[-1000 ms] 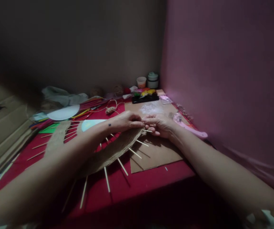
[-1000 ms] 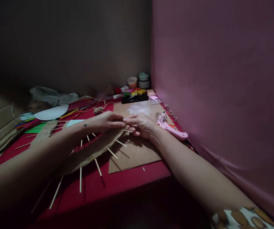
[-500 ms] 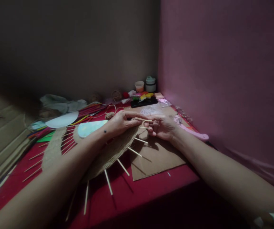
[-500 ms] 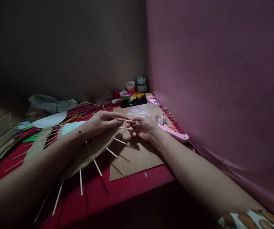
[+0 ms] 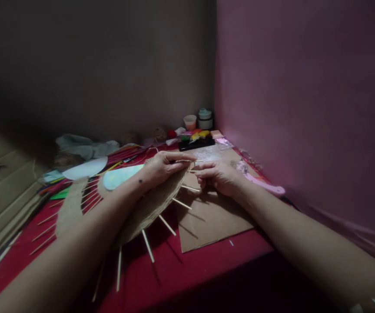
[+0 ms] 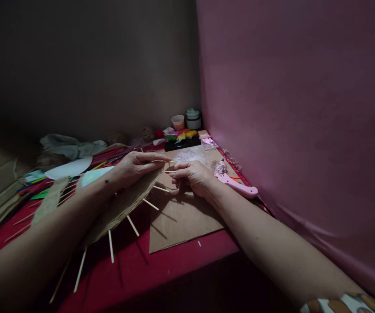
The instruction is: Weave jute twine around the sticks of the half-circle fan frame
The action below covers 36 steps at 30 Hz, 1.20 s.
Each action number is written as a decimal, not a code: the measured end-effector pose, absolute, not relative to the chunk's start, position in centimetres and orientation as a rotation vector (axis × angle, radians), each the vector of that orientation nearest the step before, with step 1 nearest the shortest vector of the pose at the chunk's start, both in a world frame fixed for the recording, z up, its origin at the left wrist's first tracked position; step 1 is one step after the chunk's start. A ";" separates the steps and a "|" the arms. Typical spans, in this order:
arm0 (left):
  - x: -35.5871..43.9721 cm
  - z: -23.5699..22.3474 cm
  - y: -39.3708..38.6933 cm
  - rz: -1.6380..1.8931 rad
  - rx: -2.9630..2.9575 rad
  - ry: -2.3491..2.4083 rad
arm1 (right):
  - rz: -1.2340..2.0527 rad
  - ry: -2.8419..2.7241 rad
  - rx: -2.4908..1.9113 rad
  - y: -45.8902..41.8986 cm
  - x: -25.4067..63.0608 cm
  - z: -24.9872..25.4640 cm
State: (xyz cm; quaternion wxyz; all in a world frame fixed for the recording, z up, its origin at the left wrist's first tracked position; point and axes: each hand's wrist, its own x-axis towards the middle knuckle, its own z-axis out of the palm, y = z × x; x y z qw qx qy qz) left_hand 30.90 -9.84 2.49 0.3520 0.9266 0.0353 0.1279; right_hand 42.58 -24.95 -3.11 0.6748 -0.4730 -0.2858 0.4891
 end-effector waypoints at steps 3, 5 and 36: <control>31.0 2.4 -9.7 0.336 2.419 0.099 | 1.035 -0.650 -1.111 -25.2 42.4 -2.8; 31.2 2.3 -9.6 0.353 2.426 0.100 | 1.019 -0.672 -1.123 -25.4 42.3 -2.5; 31.7 2.1 -7.7 0.447 2.404 0.119 | -0.020 -1.394 -1.726 -26.0 41.1 -3.2</control>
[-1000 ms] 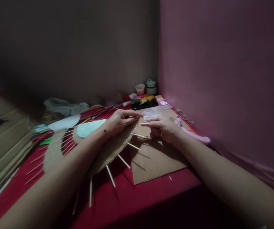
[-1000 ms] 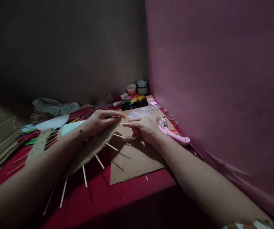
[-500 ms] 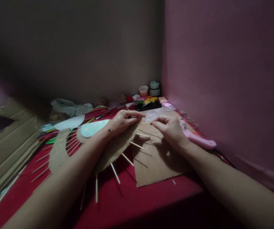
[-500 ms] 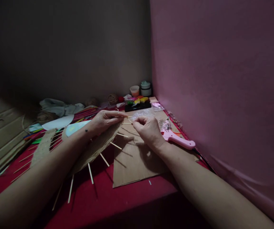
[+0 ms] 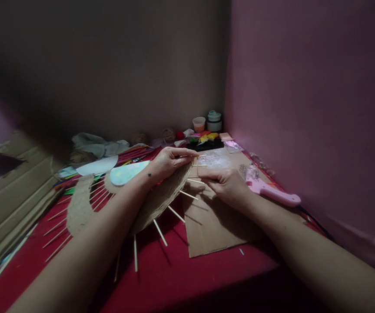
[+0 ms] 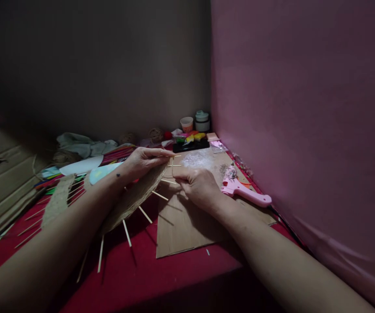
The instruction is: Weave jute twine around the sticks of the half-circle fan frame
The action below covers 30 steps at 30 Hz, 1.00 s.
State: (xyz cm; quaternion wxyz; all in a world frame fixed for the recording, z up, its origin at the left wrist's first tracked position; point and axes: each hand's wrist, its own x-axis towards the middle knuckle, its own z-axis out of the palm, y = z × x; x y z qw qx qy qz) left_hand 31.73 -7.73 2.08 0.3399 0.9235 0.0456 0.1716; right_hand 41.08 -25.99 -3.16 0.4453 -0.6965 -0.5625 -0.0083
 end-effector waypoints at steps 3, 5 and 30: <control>31.9 2.2 -7.6 0.458 2.395 0.119 | 0.142 -1.503 -1.775 -26.0 41.1 -3.4; 32.1 2.3 -7.5 0.479 2.388 0.136 | 0.187 -1.629 -1.770 -26.1 40.8 -3.4; 28.5 0.5 -9.3 0.410 2.685 0.085 | 0.143 -1.698 -1.866 -26.4 38.5 -3.0</control>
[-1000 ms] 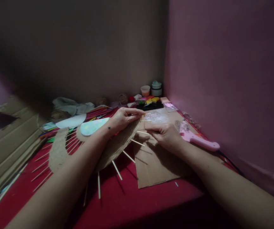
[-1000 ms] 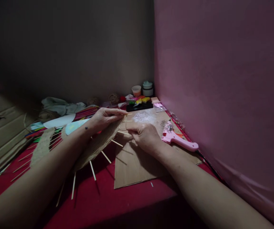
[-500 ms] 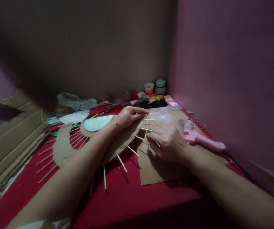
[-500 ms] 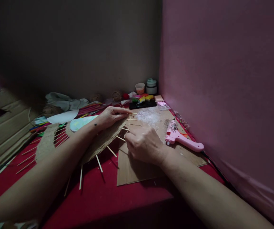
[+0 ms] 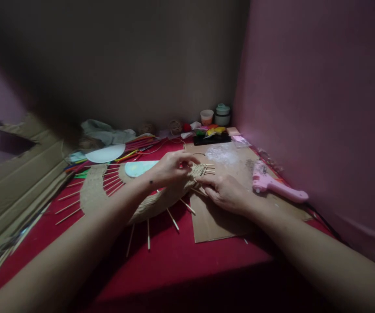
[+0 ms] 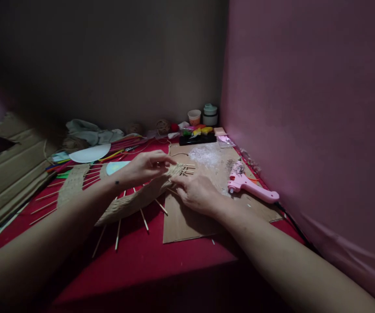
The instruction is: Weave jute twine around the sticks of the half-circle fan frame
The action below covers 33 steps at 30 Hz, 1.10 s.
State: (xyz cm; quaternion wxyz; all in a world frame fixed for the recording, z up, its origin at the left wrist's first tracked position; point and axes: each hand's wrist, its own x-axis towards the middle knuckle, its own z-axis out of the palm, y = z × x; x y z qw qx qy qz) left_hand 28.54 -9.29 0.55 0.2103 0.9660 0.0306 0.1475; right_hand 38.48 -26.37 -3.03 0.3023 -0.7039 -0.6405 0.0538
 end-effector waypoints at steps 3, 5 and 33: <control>27.2 -0.1 -10.2 0.239 2.618 -0.039 | 0.125 -1.706 -1.906 -26.4 38.6 -2.9; 27.1 -1.0 -10.5 0.203 2.638 -0.097 | 0.111 -1.713 -1.934 -26.5 38.8 -2.8; 26.9 -3.2 -10.3 0.320 2.684 -0.256 | -0.404 -1.758 -2.674 -27.5 40.5 -2.0</control>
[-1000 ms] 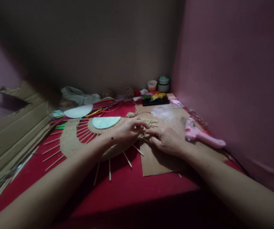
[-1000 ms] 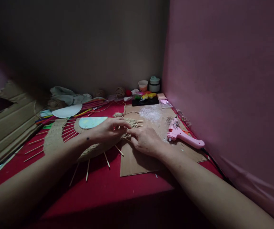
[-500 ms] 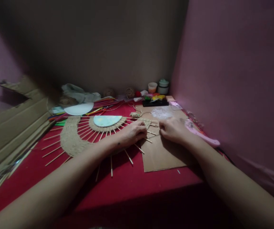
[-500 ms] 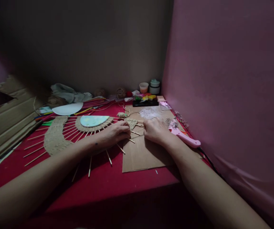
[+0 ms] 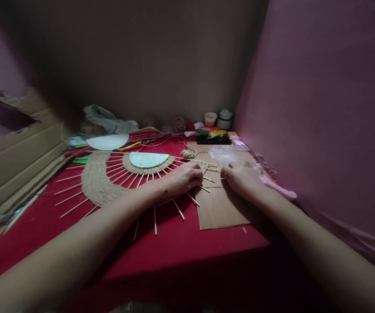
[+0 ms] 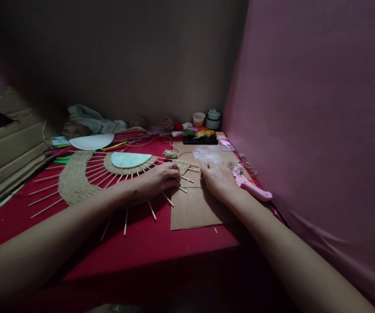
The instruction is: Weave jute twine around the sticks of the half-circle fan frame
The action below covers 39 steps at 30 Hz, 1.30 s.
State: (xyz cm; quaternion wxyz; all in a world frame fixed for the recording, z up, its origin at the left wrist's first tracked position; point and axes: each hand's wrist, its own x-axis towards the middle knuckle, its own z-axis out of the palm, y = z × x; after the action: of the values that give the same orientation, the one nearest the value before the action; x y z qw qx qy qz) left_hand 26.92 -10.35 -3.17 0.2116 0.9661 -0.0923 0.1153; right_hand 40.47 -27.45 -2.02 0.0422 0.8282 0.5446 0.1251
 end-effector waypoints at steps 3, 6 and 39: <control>27.0 -3.2 -10.3 0.327 2.688 -0.261 | 0.482 1.621 2.445 -27.0 40.7 -1.5; 27.0 -3.1 -10.4 0.338 2.693 -0.273 | 0.453 1.579 2.408 -25.9 41.6 -0.9; 21.2 0.1 -12.8 0.060 1.661 0.514 | 0.184 2.644 3.301 -21.7 41.7 -1.5</control>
State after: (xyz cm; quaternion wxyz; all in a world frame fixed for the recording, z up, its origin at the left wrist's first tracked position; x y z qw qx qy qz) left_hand 21.17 -12.82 0.06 0.6448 0.7297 0.2259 0.0266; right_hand 41.72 -21.74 -1.48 -0.5191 0.6665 0.5338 0.0370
